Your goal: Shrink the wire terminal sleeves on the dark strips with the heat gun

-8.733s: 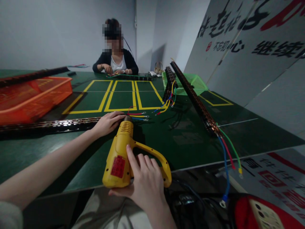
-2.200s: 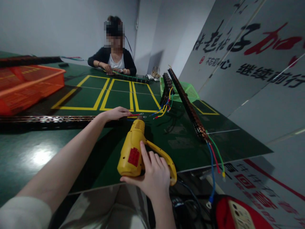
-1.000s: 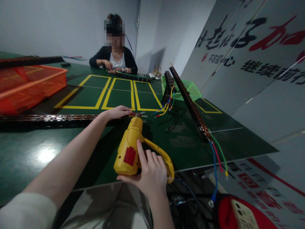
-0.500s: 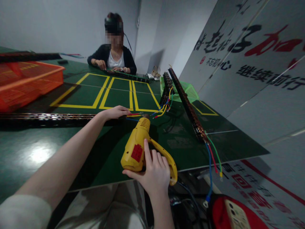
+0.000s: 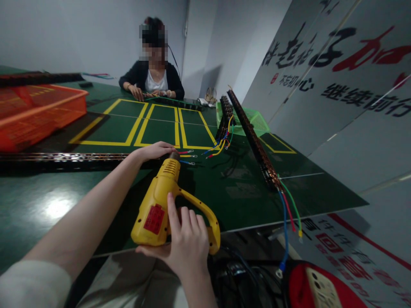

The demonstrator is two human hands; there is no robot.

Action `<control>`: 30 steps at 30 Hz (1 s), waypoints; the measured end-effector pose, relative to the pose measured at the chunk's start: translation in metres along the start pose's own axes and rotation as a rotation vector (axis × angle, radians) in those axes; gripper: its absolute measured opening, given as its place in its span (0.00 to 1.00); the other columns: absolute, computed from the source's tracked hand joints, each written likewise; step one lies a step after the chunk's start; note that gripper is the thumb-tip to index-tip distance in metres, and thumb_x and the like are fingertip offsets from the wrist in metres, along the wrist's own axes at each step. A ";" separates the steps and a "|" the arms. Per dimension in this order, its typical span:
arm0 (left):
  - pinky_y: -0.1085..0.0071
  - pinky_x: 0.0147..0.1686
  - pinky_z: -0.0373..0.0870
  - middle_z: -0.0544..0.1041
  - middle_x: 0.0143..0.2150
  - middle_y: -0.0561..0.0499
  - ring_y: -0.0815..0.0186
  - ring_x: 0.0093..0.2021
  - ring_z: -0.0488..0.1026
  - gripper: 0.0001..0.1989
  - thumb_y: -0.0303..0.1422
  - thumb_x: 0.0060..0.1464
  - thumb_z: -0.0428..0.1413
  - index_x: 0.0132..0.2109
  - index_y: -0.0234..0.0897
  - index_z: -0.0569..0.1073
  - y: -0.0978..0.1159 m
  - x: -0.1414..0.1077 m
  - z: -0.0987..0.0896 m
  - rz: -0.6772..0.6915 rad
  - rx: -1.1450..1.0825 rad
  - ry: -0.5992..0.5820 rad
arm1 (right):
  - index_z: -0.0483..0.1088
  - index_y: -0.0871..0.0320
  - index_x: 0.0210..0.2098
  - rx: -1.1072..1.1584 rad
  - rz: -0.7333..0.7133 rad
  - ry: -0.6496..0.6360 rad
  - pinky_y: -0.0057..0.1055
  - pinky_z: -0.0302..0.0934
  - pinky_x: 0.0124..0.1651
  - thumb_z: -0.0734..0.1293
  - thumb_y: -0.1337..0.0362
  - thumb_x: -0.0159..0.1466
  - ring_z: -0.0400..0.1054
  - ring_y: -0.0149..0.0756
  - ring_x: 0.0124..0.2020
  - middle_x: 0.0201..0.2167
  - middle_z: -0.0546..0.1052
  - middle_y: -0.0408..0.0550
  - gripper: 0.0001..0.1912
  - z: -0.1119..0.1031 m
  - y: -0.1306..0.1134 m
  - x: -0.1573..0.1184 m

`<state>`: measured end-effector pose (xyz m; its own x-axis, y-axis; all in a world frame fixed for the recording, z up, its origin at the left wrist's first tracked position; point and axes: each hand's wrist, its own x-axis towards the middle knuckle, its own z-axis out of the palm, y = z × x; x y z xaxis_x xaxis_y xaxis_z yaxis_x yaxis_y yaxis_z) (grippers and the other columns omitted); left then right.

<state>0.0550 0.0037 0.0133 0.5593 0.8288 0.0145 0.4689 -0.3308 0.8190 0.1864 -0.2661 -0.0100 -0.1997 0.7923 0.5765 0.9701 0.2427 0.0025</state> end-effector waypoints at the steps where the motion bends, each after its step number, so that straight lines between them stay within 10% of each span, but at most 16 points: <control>1: 0.71 0.38 0.65 0.77 0.37 0.48 0.64 0.37 0.71 0.19 0.40 0.50 0.48 0.40 0.32 0.76 0.001 -0.001 0.000 0.002 -0.011 0.001 | 0.55 0.65 0.63 -0.001 0.002 -0.002 0.35 0.51 0.38 0.57 0.31 0.52 0.63 0.37 0.32 0.30 0.69 0.47 0.53 0.000 0.000 0.000; 30: 0.70 0.42 0.67 0.78 0.40 0.48 0.63 0.40 0.71 0.21 0.43 0.55 0.47 0.42 0.33 0.77 -0.004 0.001 0.006 0.086 -0.073 0.091 | 0.56 0.62 0.63 0.038 -0.034 0.011 0.33 0.50 0.38 0.59 0.31 0.51 0.65 0.35 0.32 0.30 0.71 0.46 0.52 -0.001 0.019 0.009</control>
<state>0.0581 0.0032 0.0061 0.5295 0.8374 0.1354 0.3692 -0.3711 0.8520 0.2030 -0.2545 -0.0038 -0.2309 0.7772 0.5853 0.9567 0.2909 -0.0088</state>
